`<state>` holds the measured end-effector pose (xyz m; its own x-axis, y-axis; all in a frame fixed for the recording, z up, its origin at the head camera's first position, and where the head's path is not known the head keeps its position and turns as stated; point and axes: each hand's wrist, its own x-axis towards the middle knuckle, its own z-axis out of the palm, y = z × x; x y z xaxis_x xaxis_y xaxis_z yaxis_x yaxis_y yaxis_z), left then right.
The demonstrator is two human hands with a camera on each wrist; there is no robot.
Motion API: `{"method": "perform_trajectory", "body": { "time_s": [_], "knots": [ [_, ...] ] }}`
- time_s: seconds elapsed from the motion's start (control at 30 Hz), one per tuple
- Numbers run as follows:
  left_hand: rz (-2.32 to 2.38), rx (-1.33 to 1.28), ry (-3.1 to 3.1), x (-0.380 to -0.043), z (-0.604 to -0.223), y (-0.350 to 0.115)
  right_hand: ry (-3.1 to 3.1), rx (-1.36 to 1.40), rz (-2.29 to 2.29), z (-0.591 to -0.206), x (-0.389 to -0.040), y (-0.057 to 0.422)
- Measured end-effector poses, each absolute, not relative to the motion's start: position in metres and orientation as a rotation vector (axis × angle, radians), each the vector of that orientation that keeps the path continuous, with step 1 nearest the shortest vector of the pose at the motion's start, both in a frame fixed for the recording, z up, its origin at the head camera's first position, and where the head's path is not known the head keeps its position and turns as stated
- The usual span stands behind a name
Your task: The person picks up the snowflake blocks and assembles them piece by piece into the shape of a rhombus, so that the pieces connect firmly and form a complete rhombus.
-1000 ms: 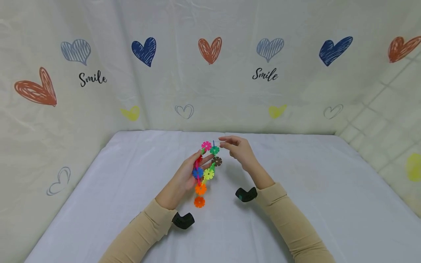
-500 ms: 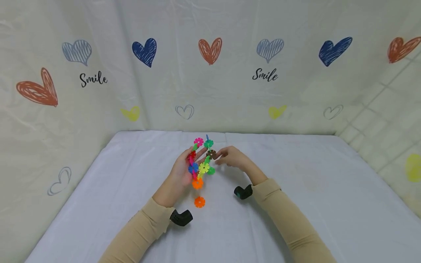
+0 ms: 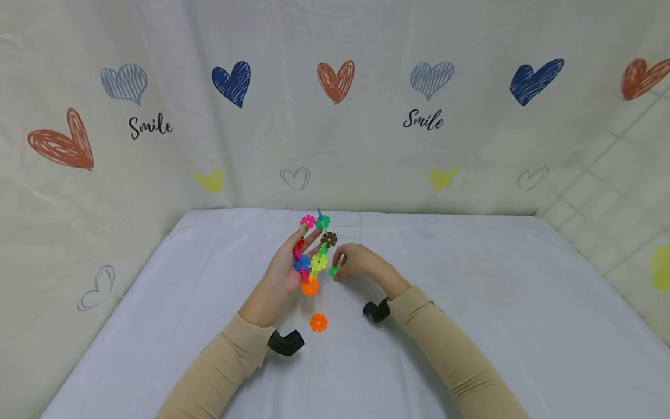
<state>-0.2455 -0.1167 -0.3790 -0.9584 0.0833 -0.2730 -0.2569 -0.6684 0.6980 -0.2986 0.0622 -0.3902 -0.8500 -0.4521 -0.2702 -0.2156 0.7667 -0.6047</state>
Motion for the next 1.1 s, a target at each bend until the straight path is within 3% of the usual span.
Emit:
{"method": "perform_trajectory", "body": {
  "time_s": [0.57,1.1],
  "knots": [
    [2.618,-0.253,1.222,-0.24,-0.386,-0.11,2.606,-0.493,-0.799,-0.392,-0.298,0.068],
    [2.56,-0.223,1.219,-0.238,-0.388,-0.109,2.604,-0.414,-1.293,-0.382,-0.306,0.104]
  ]
}}
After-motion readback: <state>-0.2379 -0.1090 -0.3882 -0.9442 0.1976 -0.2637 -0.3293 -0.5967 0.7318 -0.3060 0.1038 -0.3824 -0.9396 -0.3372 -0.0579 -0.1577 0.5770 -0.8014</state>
